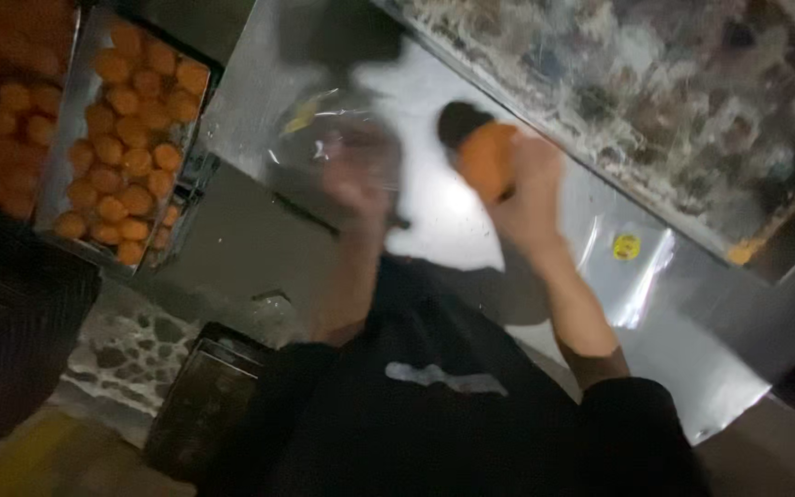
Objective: The person packs individual donuts from a large metal tray into clear plastic bags by hand at a stainless steel workbench.
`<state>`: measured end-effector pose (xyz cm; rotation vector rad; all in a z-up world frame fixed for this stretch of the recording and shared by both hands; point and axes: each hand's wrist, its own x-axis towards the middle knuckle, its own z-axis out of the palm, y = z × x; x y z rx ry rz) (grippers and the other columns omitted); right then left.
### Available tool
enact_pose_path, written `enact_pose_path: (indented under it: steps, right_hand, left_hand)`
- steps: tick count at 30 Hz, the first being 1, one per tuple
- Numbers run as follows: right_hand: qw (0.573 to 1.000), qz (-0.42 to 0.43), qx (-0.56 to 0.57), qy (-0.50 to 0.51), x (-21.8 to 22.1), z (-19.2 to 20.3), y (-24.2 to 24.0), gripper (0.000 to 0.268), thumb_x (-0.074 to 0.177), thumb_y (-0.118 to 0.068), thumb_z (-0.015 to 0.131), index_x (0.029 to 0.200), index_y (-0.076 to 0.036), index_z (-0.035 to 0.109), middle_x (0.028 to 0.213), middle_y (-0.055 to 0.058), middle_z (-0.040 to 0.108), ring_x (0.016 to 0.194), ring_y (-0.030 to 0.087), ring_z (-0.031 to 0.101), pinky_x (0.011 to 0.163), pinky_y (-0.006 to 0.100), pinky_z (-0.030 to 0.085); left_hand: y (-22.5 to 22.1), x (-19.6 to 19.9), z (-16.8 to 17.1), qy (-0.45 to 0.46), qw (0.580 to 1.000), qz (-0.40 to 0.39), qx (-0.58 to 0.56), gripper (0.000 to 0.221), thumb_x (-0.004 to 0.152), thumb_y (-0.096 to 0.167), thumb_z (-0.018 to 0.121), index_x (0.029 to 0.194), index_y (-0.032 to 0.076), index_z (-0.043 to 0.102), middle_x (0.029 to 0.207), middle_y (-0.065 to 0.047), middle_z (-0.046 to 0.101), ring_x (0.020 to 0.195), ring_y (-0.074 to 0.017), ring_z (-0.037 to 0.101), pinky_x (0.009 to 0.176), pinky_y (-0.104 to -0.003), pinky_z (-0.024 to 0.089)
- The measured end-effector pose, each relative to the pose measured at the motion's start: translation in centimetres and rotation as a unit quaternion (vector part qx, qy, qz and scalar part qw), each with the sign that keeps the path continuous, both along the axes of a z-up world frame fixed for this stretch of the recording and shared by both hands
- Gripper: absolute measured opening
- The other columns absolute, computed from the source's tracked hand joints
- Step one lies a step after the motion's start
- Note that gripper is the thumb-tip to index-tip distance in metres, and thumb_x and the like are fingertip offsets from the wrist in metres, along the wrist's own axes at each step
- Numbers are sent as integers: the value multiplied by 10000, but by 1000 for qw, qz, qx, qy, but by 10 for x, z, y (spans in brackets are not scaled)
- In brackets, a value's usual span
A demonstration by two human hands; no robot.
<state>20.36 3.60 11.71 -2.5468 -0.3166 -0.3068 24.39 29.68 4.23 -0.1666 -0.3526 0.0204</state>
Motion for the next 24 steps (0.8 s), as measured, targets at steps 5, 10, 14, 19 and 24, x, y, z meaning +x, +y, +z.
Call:
enact_pose_path:
  steps: [5,10,14,19,24]
  right_hand:
    - [996,1,-8,-85,-54,57,29,1199,717,-190,956,1604,16,176,1302,173,656,1117,359,600,956,485,454]
    - [953,-234,163,107,-94,69,22,1308,821,-335,981,1621,70,28,1180,166,682,1014,256,658,862,363,542]
    - [973,-47,222,-42,-153,68,-1,1174,840,-82,889,1656,-30,46,1480,322,497,1315,425,555,1086,520,500]
    - [991,-132,-8,-29,-140,-8,-99,404,802,66,598,1094,-102,821,938,77,752,891,200,677,1064,495,491]
    - [940,-212,168,-209,-11,62,-212,284,1039,-227,643,887,-2,725,721,55,695,641,163,682,623,315,520]
  left_hand:
    - [-94,-54,79,151,933,0,327,541,1007,101,512,1523,75,351,1361,-205,574,1271,-323,645,1094,-487,548]
    - [-151,-99,70,5,899,28,437,503,1047,275,450,1488,32,445,1374,-236,597,1295,-307,638,1152,-447,519]
    - [-167,-138,43,197,933,-280,113,567,965,342,521,1392,-28,477,1315,-224,595,1216,-296,642,1120,-452,511]
    - [-162,-209,59,157,687,-281,651,462,1033,223,600,1283,-150,490,1118,-320,558,1051,-412,549,945,-516,473]
    - [-99,-243,83,219,661,-271,665,531,957,321,589,1376,-2,549,1141,-145,687,1136,-265,664,958,-363,582]
